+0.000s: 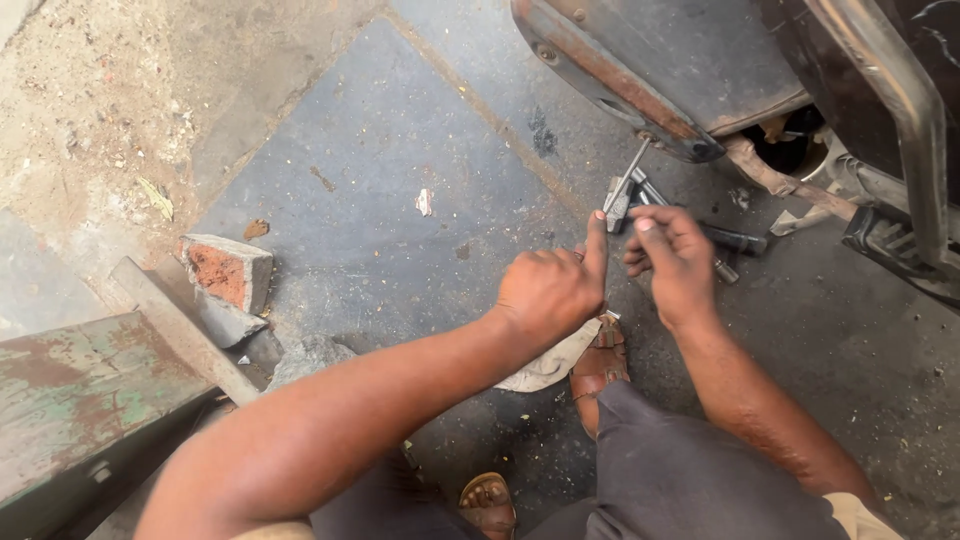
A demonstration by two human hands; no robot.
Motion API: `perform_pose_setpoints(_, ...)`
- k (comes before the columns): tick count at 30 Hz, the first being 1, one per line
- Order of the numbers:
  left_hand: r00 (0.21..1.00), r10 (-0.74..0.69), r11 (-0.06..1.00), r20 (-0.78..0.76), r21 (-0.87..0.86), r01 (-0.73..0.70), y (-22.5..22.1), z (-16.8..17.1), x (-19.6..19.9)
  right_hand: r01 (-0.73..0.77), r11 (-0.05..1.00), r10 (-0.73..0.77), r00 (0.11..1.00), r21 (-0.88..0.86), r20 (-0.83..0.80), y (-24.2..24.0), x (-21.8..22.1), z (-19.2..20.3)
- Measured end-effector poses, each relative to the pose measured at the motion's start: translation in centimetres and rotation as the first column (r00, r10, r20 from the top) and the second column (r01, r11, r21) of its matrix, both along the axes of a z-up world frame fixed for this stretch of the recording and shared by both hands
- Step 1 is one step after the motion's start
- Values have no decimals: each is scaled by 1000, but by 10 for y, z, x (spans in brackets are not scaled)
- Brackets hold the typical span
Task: Repairing a motorcycle exhaust guard using a screwdriver, hammer, and pliers.
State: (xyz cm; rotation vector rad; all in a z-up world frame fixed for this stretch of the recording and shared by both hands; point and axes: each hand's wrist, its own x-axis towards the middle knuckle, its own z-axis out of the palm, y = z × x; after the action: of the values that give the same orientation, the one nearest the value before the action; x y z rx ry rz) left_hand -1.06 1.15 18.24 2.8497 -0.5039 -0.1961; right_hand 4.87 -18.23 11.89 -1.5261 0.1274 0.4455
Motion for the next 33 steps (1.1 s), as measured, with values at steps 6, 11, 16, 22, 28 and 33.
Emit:
perform_pose_setpoints(6,968,16,964,250,253,-82,-18,-15,-9,-19,946,116,951,322,-285,30,-4,19)
perform_pose_setpoints(11,982,188,971,31,-158,-181,1,12,-20,-3,908,131,952,418,-277,30,4,6)
perform_pose_setpoints(16,842,118,10,-526,-847,-531,3,13,-37,1,895,124,960,445,-250,31,12,4)
perform_pose_setpoints(22,567,-157,-618,-809,-368,-695,-37,-6,-22,-13,866,176,944,500,-281,21,14,-7)
perform_pose_setpoints(28,598,-431,-852,-676,85,-517,-56,-19,-11,-63,914,151,970,400,-192,23,18,0)
perform_pose_setpoints(33,596,-511,-836,-620,195,-513,-48,-12,-3,-104,978,124,988,183,-97,18,30,6)
